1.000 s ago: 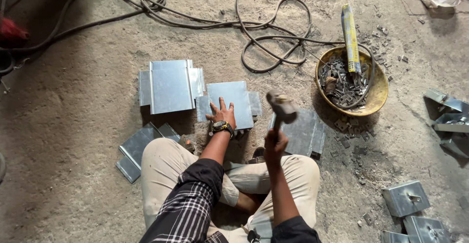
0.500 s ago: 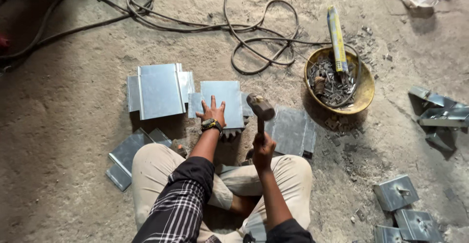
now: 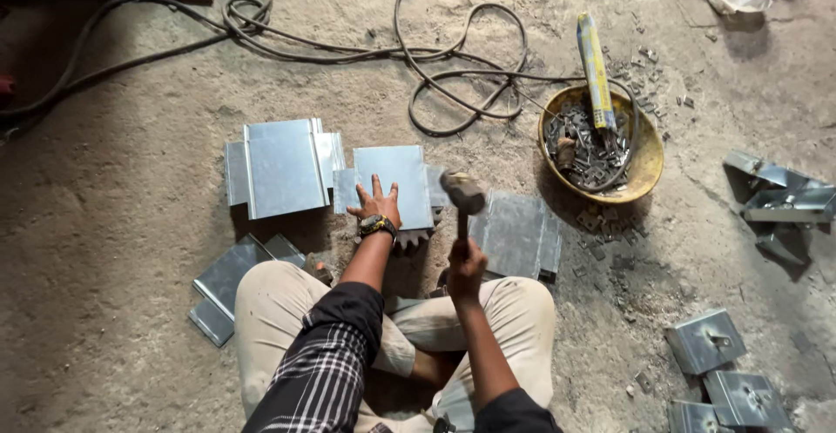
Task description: The person sits on the floor and uses a hammer to repeatedly strike a rectangular metal sheet placed on a gear-shaped anvil. They hold the sheet with one hand and strike it with the other, occasionally repositioning the sheet to hit different areas.
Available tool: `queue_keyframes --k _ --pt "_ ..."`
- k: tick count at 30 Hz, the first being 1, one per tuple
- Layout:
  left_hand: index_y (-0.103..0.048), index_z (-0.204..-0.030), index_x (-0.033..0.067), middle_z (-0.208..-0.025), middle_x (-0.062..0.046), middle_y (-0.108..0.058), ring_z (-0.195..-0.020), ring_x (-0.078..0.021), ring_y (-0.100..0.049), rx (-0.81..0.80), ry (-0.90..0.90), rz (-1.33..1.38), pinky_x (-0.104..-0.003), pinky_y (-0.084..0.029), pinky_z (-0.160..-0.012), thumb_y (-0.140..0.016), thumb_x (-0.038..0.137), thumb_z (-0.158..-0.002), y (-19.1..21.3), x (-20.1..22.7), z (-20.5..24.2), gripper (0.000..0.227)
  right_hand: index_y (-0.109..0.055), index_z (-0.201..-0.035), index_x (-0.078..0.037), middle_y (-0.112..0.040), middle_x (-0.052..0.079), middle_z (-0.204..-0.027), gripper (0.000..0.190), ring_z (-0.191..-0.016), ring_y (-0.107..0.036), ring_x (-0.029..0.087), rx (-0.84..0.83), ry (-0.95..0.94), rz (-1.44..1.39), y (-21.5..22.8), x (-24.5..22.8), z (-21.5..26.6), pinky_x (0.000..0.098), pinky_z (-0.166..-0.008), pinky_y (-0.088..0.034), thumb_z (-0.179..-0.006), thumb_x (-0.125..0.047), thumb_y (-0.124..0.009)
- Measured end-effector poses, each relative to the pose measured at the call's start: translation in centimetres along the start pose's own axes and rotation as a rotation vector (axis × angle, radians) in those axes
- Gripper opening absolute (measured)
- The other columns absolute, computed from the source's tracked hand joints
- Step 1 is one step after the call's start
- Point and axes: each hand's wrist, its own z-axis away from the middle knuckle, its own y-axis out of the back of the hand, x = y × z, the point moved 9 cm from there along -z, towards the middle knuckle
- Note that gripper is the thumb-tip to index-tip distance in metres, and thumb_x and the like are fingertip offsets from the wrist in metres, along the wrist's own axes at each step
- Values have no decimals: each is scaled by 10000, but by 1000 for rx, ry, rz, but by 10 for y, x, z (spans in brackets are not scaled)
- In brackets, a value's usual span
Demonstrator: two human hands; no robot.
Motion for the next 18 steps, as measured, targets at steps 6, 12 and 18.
queue_keyframes --k 6,12,18 --pt "-217 -1589 465 -1736 -13 86 -1583 -413 0 -21 21 51 -736 -213 -1166 -791 256 -868 -8 1 -1 945 -651 -870 8 -585 117 -606 506 -605 -532 203 -94 -316 231 -5 68 10 402 -587 -437 -1025 -457 -528" --pt "-271 -1565 493 -1729 -29 41 -1543 -485 -31 142 8 35 -826 -219 -1100 -809 292 -860 -8 -2 -12 909 -600 -775 29 -544 174 -608 586 -593 -477 239 -106 -341 217 5 68 1 441 -577 -416 -1027 -491 -499" --pt "-208 -1595 493 -1731 -19 106 -1555 -463 1 28 10 -16 -797 -250 -1112 -873 309 -791 -33 -10 22 1060 -667 -777 17 -644 180 -627 650 -622 -598 299 -185 -460 257 -13 93 10 470 -615 -467 -992 -568 -482"
